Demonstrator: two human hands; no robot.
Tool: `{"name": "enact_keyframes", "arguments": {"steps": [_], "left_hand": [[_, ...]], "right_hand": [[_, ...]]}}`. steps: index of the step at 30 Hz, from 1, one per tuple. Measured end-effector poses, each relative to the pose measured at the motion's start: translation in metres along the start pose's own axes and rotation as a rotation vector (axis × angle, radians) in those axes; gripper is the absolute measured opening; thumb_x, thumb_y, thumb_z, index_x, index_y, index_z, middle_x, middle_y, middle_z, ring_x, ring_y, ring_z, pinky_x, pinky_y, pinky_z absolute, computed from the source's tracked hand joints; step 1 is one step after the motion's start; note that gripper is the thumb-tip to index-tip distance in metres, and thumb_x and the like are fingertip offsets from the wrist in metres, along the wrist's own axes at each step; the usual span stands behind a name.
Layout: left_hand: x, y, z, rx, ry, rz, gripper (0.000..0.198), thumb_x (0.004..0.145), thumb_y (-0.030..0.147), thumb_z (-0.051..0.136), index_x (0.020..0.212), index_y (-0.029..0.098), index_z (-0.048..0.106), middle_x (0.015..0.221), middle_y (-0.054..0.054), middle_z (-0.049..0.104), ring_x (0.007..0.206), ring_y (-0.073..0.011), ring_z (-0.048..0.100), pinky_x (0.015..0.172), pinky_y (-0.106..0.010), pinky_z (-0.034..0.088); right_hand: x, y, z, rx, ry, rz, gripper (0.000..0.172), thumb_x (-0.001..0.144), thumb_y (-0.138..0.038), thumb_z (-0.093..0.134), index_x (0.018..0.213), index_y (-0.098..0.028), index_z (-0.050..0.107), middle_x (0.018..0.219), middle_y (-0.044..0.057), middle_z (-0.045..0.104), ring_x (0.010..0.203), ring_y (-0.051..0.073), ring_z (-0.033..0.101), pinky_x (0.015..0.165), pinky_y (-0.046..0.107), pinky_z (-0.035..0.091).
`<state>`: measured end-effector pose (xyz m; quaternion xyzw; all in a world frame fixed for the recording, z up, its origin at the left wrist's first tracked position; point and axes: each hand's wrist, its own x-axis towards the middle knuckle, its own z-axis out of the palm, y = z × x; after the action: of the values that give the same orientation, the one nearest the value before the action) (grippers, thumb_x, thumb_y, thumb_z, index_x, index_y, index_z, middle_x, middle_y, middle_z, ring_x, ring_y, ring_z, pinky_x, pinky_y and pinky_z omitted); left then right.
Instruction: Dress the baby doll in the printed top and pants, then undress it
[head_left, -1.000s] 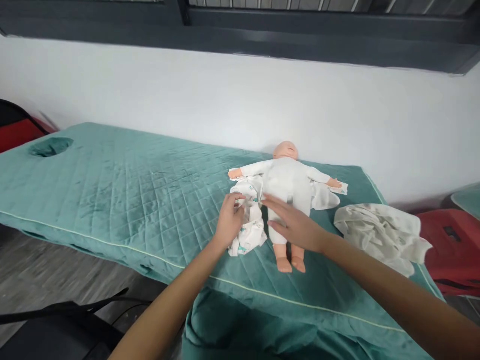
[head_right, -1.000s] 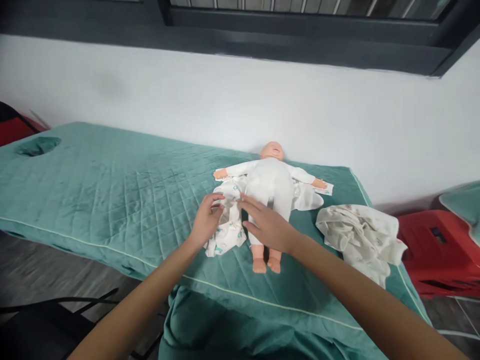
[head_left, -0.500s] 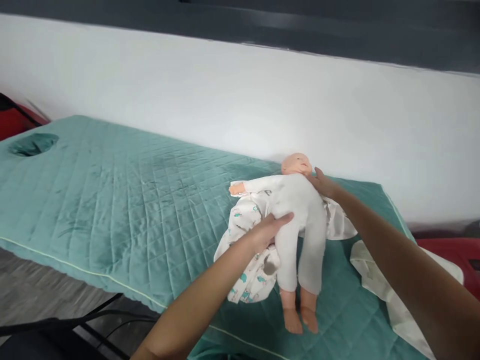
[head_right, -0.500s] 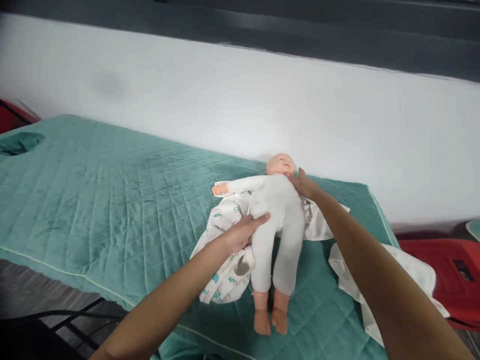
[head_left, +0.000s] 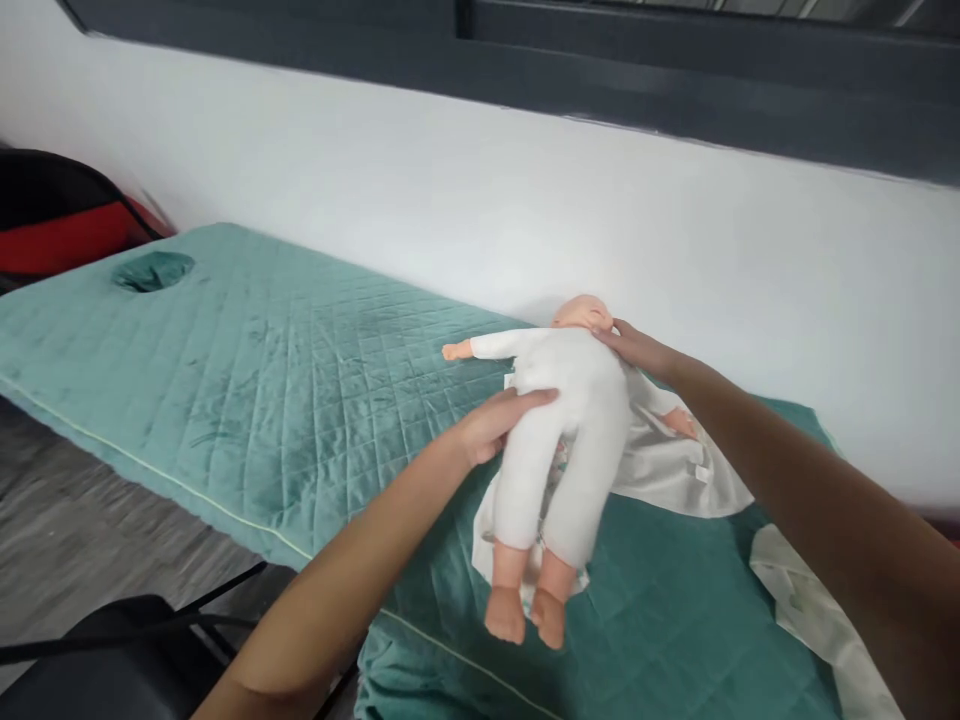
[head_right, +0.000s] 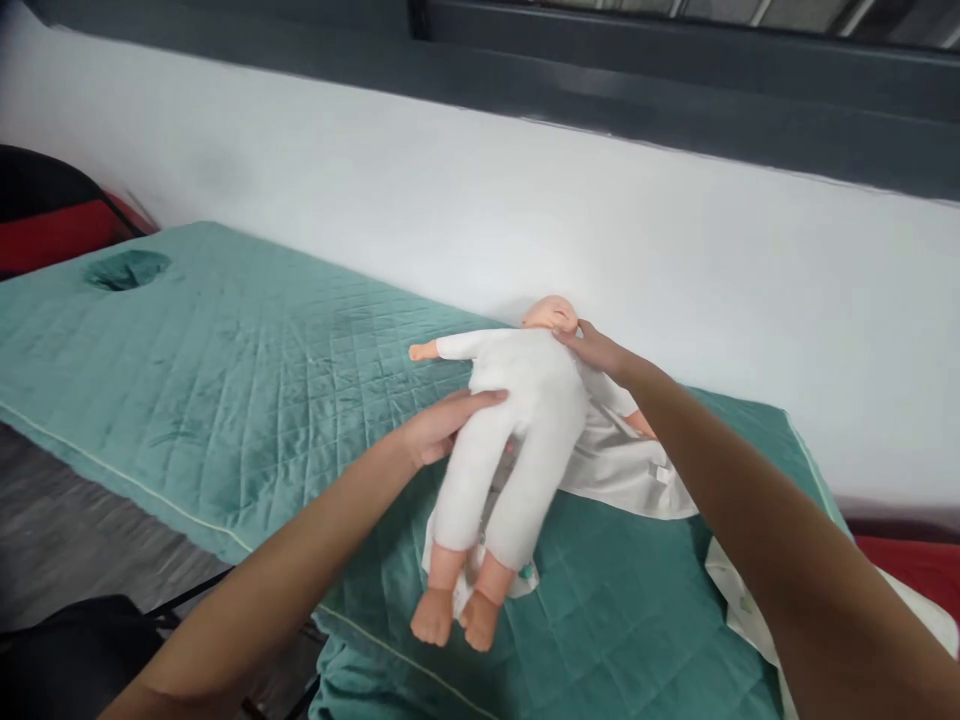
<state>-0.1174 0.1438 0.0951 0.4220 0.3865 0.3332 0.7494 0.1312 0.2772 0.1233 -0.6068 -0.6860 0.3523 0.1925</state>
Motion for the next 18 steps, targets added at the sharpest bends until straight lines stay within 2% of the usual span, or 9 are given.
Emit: {"name": "enact_keyframes", "arguments": {"steps": [2,5,8,10,12,14,18], "left_hand": [[-0.01,0.006,-0.036,0.027,0.027,0.006,0.065,0.08,0.063,0.062,0.126,0.017,0.061,0.114,-0.016,0.074,0.096,-0.0319,0.073,0.079,-0.047,0.064],[-0.024,0.011,-0.092,0.078,0.078,-0.034,0.063,0.08,0.063,0.06,0.123,0.016,0.061,0.11,-0.016,0.074,0.092,-0.0324,0.073,0.075,-0.049,0.064],[-0.035,0.014,-0.143,0.109,0.126,-0.073,0.061,0.081,0.061,0.058,0.121,0.015,0.061,0.105,-0.015,0.074,0.091,-0.0311,0.074,0.075,-0.047,0.064],[-0.042,0.016,-0.17,0.117,0.149,-0.1,0.06,0.085,0.058,0.053,0.12,0.011,0.061,0.102,-0.014,0.074,0.089,-0.029,0.073,0.076,-0.043,0.063],[-0.048,0.018,-0.189,0.112,0.176,-0.128,0.059,0.089,0.055,0.049,0.119,0.006,0.06,0.099,-0.014,0.074,0.087,-0.0266,0.073,0.075,-0.04,0.061],[-0.051,0.018,-0.201,0.108,0.225,-0.151,0.058,0.089,0.053,0.051,0.119,0.004,0.06,0.096,-0.013,0.074,0.084,-0.0254,0.072,0.074,-0.039,0.061],[-0.053,0.012,-0.207,0.196,0.402,-0.116,0.056,0.084,0.056,0.059,0.111,0.008,0.065,0.095,-0.014,0.074,0.081,-0.0269,0.071,0.072,-0.043,0.06]], "right_hand": [[0.015,-0.027,0.021,0.045,-0.044,0.031,0.089,0.081,-0.077,0.057,0.147,-0.019,0.042,0.152,0.016,0.05,0.13,0.034,0.057,0.109,0.049,0.048],[0.043,-0.061,0.059,0.068,-0.027,-0.004,0.09,0.08,-0.071,0.063,0.147,-0.015,0.041,0.151,0.018,0.05,0.132,0.035,0.055,0.112,0.049,0.045],[0.072,-0.086,0.097,0.092,-0.045,-0.073,0.084,0.08,-0.064,0.068,0.144,-0.014,0.045,0.148,0.02,0.053,0.132,0.035,0.055,0.112,0.049,0.045],[0.09,-0.098,0.12,0.108,-0.062,-0.11,0.083,0.08,-0.06,0.07,0.144,-0.013,0.044,0.149,0.021,0.051,0.134,0.035,0.053,0.114,0.048,0.044],[0.105,-0.108,0.14,0.119,-0.066,-0.138,0.088,0.08,-0.058,0.07,0.147,-0.011,0.038,0.153,0.022,0.046,0.139,0.034,0.049,0.117,0.045,0.041],[0.116,-0.114,0.157,0.109,-0.069,-0.163,0.095,0.08,-0.057,0.069,0.151,-0.009,0.029,0.156,0.023,0.041,0.142,0.032,0.045,0.12,0.043,0.037],[0.125,-0.111,0.174,0.063,-0.09,-0.26,0.096,0.086,-0.06,0.061,0.155,-0.01,0.019,0.159,0.019,0.039,0.143,0.028,0.044,0.12,0.041,0.034]]}}
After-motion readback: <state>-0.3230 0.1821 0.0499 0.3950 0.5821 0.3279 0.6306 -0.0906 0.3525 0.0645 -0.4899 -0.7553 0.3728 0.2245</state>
